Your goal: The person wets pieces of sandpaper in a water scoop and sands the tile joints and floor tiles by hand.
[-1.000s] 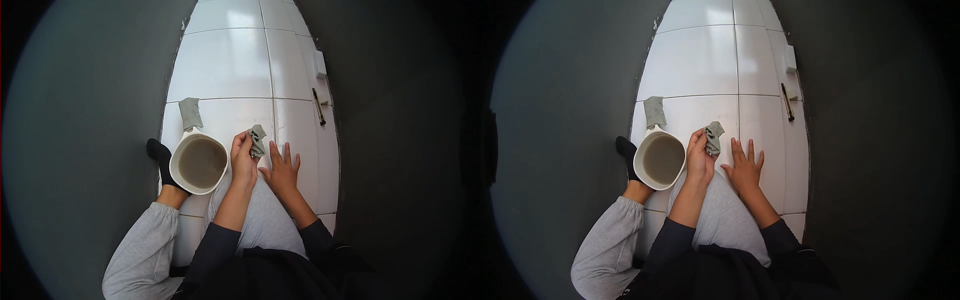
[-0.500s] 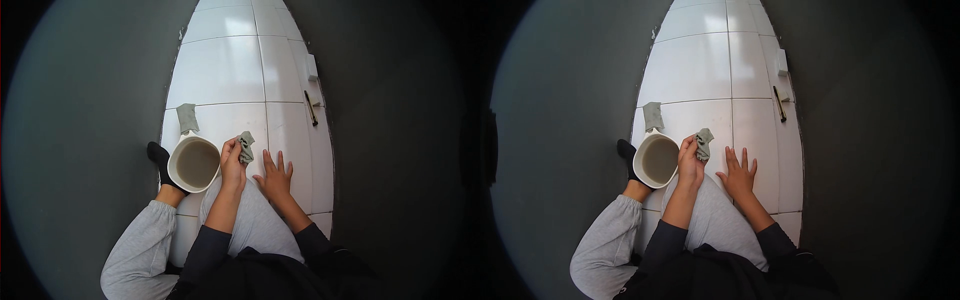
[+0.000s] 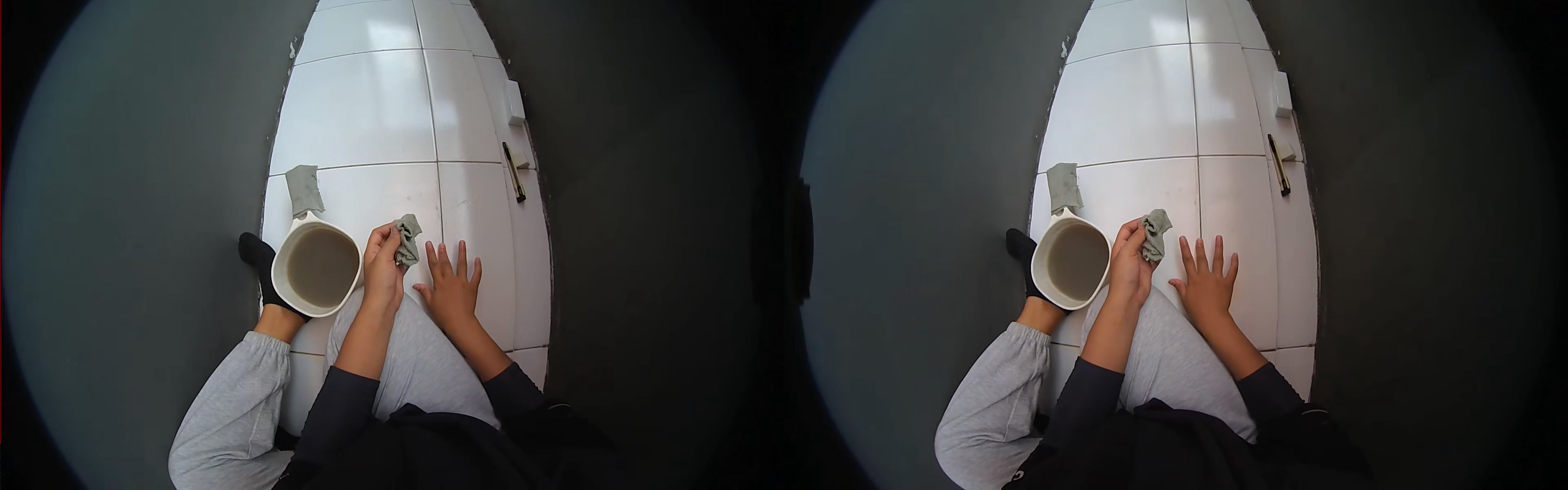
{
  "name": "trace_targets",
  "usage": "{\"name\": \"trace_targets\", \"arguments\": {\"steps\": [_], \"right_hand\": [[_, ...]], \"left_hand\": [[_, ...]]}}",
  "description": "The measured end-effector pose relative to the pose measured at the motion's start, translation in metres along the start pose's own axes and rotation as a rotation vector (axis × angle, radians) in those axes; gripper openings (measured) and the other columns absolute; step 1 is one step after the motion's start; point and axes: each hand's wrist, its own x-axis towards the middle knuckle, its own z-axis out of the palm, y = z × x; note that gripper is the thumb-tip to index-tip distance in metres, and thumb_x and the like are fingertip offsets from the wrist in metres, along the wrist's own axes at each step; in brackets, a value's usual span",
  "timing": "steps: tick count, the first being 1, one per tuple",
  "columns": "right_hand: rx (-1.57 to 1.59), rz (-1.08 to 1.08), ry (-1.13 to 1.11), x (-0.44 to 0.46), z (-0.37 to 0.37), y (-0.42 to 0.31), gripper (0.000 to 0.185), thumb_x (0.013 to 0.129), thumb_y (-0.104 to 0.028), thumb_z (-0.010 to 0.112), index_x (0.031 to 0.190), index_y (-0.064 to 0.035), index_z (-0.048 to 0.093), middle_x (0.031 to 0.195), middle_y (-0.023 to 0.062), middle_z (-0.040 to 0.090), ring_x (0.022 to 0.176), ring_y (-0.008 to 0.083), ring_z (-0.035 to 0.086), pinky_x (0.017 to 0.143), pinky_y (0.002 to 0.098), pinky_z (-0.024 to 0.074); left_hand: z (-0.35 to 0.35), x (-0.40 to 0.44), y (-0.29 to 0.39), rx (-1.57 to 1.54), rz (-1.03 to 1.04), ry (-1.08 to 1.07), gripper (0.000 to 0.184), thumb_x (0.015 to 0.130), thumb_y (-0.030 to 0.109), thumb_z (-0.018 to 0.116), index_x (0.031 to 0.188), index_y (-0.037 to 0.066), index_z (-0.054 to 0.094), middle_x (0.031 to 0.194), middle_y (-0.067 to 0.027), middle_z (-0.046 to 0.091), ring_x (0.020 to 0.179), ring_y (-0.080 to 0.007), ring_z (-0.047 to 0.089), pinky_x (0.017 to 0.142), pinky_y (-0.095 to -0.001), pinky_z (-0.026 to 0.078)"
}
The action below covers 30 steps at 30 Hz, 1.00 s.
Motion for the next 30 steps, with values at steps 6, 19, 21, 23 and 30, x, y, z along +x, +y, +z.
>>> {"name": "trace_targets", "arguments": {"steps": [6, 19, 21, 23, 30], "right_hand": [[-0.111, -0.024, 0.14, 0.043, 0.011, 0.003, 0.079, 0.078, -0.057, 0.052, 0.143, -0.0287, 0.018, 0.139, 0.0043, 0.04, 0.137, 0.0337, 0.012, 0.103, 0.0619, 0.0077], [-0.079, -0.003, 0.089, 0.032, 0.01, 0.003, 0.078, 0.079, -0.056, 0.05, 0.143, -0.0253, 0.02, 0.141, 0.0022, 0.037, 0.137, 0.0316, 0.014, 0.103, 0.0609, 0.0096], [-0.099, -0.004, 0.113, 0.04, 0.008, 0.001, 0.078, 0.08, -0.056, 0.05, 0.143, -0.0242, 0.019, 0.141, 0.0018, 0.036, 0.136, 0.0319, 0.014, 0.104, 0.0605, 0.0102], [-0.037, 0.033, 0.071, 0.036, 0.003, -0.001, 0.08, 0.08, -0.047, 0.056, 0.144, -0.0186, 0.016, 0.142, 0.0021, 0.036, 0.137, 0.0323, 0.014, 0.105, 0.0583, 0.0096], [0.004, -0.035, -0.031, -0.016, -0.006, 0.003, 0.078, 0.081, -0.05, 0.053, 0.143, -0.0173, 0.019, 0.142, 0.0036, 0.035, 0.136, 0.0327, 0.015, 0.104, 0.0595, 0.0116]], "left_hand": [[-0.002, 0.002, 0.0, 0.046, 0.006, -0.023, 0.015, 0.093, 0.018, 0.047, 0.105, 0.011, 0.051, 0.101, 0.0004, 0.057, 0.088, -0.0085, 0.052, 0.076, -0.0284, 0.044], [-0.003, 0.003, -0.001, 0.032, -0.009, -0.036, 0.016, 0.093, 0.019, 0.047, 0.106, 0.01, 0.051, 0.1, -0.0001, 0.057, 0.088, -0.0087, 0.053, 0.076, -0.0273, 0.044], [-0.002, 0.002, 0.002, 0.006, 0.003, -0.026, 0.016, 0.092, 0.018, 0.049, 0.105, 0.009, 0.052, 0.098, -0.0004, 0.056, 0.086, -0.0084, 0.053, 0.073, -0.0257, 0.044], [-0.002, 0.001, 0.005, -0.029, 0.015, -0.014, 0.016, 0.091, 0.016, 0.051, 0.105, 0.007, 0.052, 0.097, -0.0006, 0.055, 0.084, -0.0081, 0.053, 0.07, -0.0241, 0.044], [-0.003, 0.002, 0.001, 0.028, -0.018, -0.035, 0.016, 0.093, 0.019, 0.048, 0.105, 0.01, 0.052, 0.099, 0.0001, 0.058, 0.088, -0.0086, 0.052, 0.075, -0.0262, 0.043]]}}
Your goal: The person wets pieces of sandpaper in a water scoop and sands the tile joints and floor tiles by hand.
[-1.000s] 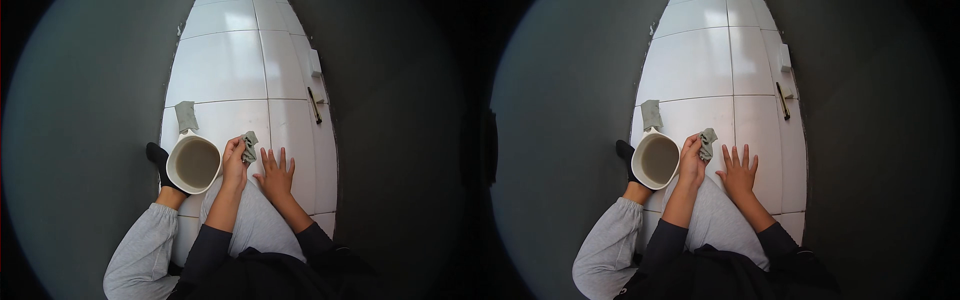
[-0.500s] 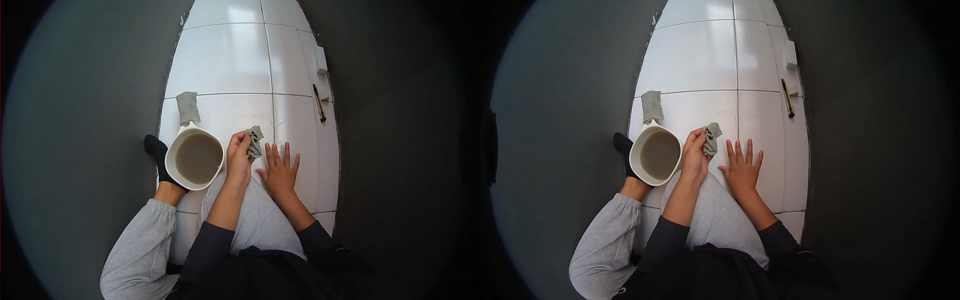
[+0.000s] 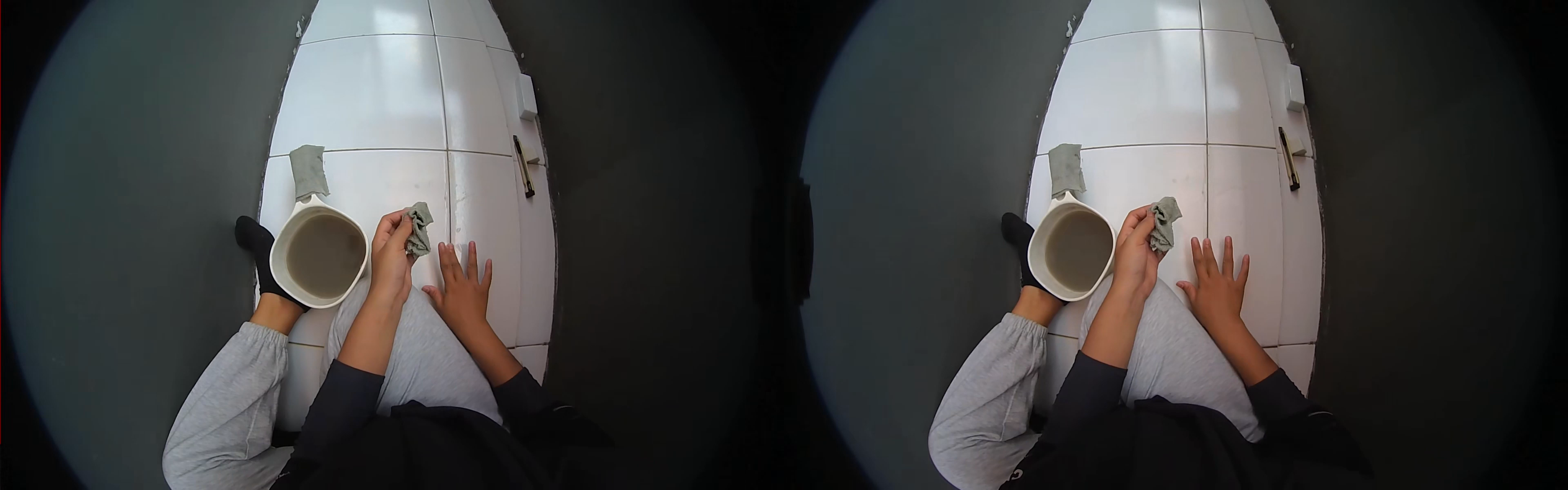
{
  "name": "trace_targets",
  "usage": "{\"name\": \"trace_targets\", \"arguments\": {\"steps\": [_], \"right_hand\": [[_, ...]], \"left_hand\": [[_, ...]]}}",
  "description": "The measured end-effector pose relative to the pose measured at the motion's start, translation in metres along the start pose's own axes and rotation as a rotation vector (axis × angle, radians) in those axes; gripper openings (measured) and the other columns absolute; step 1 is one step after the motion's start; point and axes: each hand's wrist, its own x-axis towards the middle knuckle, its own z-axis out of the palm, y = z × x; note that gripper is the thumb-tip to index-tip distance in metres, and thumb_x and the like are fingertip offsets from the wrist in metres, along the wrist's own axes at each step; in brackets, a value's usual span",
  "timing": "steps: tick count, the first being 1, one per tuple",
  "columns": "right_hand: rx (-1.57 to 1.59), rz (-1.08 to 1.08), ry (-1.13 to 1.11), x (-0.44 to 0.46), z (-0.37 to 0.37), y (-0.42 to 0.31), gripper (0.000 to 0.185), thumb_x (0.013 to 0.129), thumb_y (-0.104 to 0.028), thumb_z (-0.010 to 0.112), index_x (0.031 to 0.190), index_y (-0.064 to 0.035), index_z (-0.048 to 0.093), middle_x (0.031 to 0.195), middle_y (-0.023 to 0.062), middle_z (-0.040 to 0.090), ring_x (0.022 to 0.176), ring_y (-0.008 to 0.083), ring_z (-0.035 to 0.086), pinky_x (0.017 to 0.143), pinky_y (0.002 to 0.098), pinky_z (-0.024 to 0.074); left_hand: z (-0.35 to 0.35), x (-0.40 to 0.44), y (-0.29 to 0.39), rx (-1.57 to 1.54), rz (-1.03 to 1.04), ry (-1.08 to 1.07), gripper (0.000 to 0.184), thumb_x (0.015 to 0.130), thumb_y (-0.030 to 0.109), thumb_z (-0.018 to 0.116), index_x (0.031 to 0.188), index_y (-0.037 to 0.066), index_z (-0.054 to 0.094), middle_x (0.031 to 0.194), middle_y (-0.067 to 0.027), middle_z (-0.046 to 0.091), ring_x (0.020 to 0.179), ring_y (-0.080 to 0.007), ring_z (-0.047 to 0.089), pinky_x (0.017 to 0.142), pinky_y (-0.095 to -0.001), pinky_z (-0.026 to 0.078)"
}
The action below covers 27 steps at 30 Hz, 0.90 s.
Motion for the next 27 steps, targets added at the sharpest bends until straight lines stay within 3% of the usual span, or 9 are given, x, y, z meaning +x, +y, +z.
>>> {"name": "trace_targets", "arguments": {"steps": [7, 13, 19, 27], "right_hand": [[0.096, 0.012, 0.117, 0.029, 0.006, 0.003, 0.076, 0.082, -0.052, 0.05, 0.143, -0.0172, 0.02, 0.14, 0.005, 0.037, 0.136, 0.0345, 0.015, 0.103, 0.059, 0.015], [0.037, -0.043, 0.001, -0.018, 0.009, 0.006, 0.082, 0.077, -0.052, 0.056, 0.143, -0.0169, 0.021, 0.141, 0.0047, 0.035, 0.135, 0.0348, 0.017, 0.103, 0.0595, 0.0145], [0.064, -0.012, 0.105, 0.021, 0.009, 0.002, 0.078, 0.08, -0.05, 0.054, 0.143, -0.0174, 0.021, 0.142, 0.0049, 0.034, 0.136, 0.0345, 0.015, 0.104, 0.0581, 0.014], [0.063, -0.032, -0.047, -0.019, 0.007, 0.007, 0.082, 0.078, -0.052, 0.055, 0.143, -0.0168, 0.021, 0.143, 0.0049, 0.033, 0.136, 0.0335, 0.015, 0.103, 0.0599, 0.0122]], "left_hand": [[-0.002, 0.0, 0.003, -0.008, 0.018, 0.0, 0.016, 0.092, 0.019, 0.048, 0.105, 0.01, 0.052, 0.099, -0.0003, 0.058, 0.086, -0.0089, 0.053, 0.074, -0.0269, 0.044], [0.0, 0.001, 0.003, 0.026, 0.0, 0.01, 0.016, 0.092, 0.018, 0.047, 0.105, 0.01, 0.052, 0.098, -0.0003, 0.058, 0.085, -0.0088, 0.053, 0.074, -0.0268, 0.044], [-0.003, 0.002, 0.002, 0.019, 0.021, 0.004, 0.014, 0.092, 0.018, 0.048, 0.104, 0.011, 0.052, 0.098, 0.0003, 0.058, 0.086, -0.0086, 0.053, 0.074, -0.0267, 0.043], [-0.001, 0.002, 0.001, 0.028, -0.001, -0.002, 0.014, 0.092, 0.018, 0.048, 0.104, 0.012, 0.052, 0.098, 0.0003, 0.058, 0.086, -0.0084, 0.053, 0.074, -0.0262, 0.043]]}}
